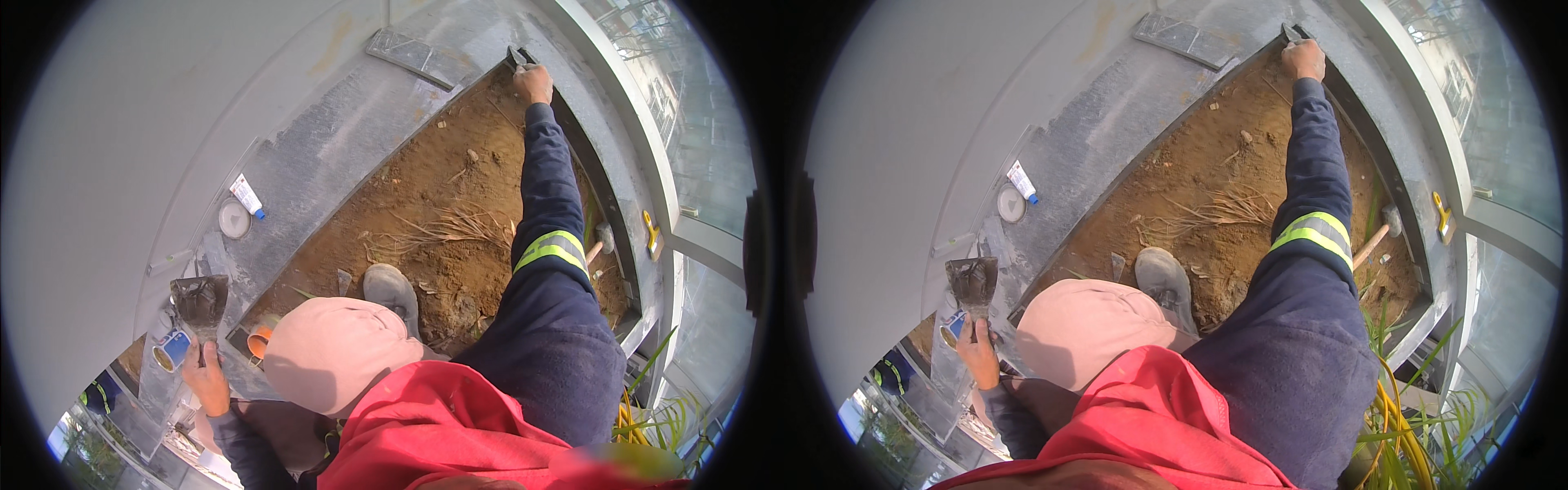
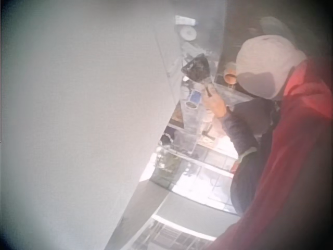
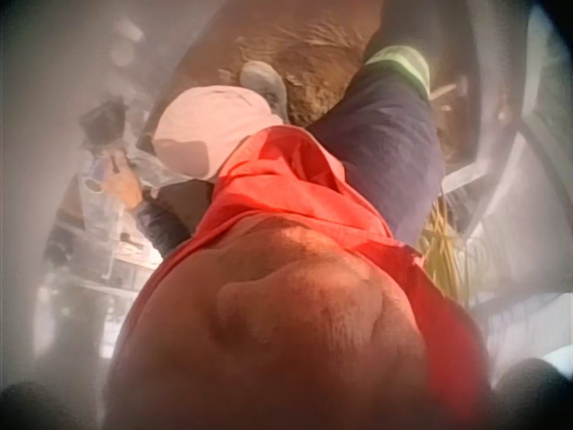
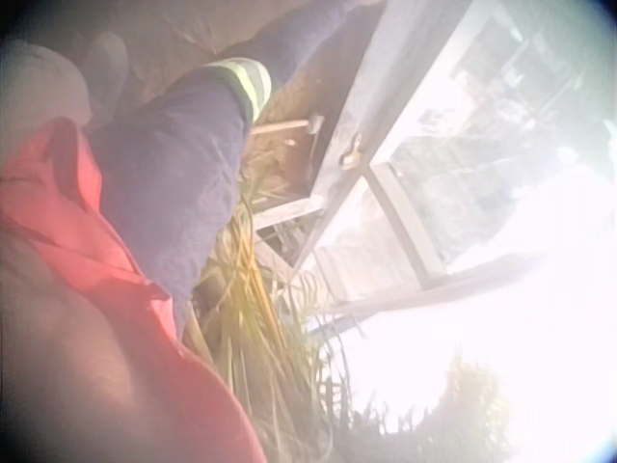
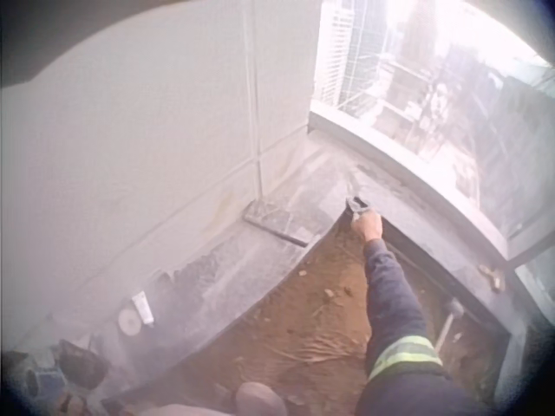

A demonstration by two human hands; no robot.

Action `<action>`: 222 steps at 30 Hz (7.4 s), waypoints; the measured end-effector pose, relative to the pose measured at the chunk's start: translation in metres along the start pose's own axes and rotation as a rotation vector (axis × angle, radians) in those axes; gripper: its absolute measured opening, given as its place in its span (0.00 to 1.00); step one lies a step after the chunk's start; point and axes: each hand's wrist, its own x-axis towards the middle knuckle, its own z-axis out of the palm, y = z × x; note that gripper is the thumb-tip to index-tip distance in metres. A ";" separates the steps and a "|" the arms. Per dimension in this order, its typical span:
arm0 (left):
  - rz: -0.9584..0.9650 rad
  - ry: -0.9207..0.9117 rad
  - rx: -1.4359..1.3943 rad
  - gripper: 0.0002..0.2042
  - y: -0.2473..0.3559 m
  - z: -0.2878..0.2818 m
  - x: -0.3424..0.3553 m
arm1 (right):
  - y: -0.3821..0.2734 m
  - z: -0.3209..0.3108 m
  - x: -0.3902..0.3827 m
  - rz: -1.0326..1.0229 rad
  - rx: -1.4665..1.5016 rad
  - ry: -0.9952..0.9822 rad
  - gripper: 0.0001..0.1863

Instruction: The person mixes a yellow substance with a white substance on a trowel, then applies the mixture to a concrete ledge using a smaller trowel. They smooth the applied material along the edge of the ledge.

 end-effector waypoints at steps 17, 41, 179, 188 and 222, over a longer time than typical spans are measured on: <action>0.010 -0.023 0.010 0.20 -0.010 -0.003 -0.002 | 0.065 0.022 -0.040 0.090 0.823 -0.010 0.20; -0.009 -0.088 -0.022 0.20 0.007 0.006 0.019 | 0.078 0.121 -0.042 -0.062 0.779 0.063 0.19; -0.012 -0.034 -0.065 0.22 -0.044 -0.073 0.041 | -0.024 -0.013 -0.116 -0.115 0.042 -0.024 0.16; -0.003 -0.028 -0.077 0.21 -0.042 -0.071 0.039 | 0.008 -0.014 -0.120 -0.131 0.423 0.052 0.18; 0.014 -0.044 -0.080 0.17 -0.041 -0.062 0.044 | 0.053 0.119 -0.132 -0.099 0.740 -0.007 0.19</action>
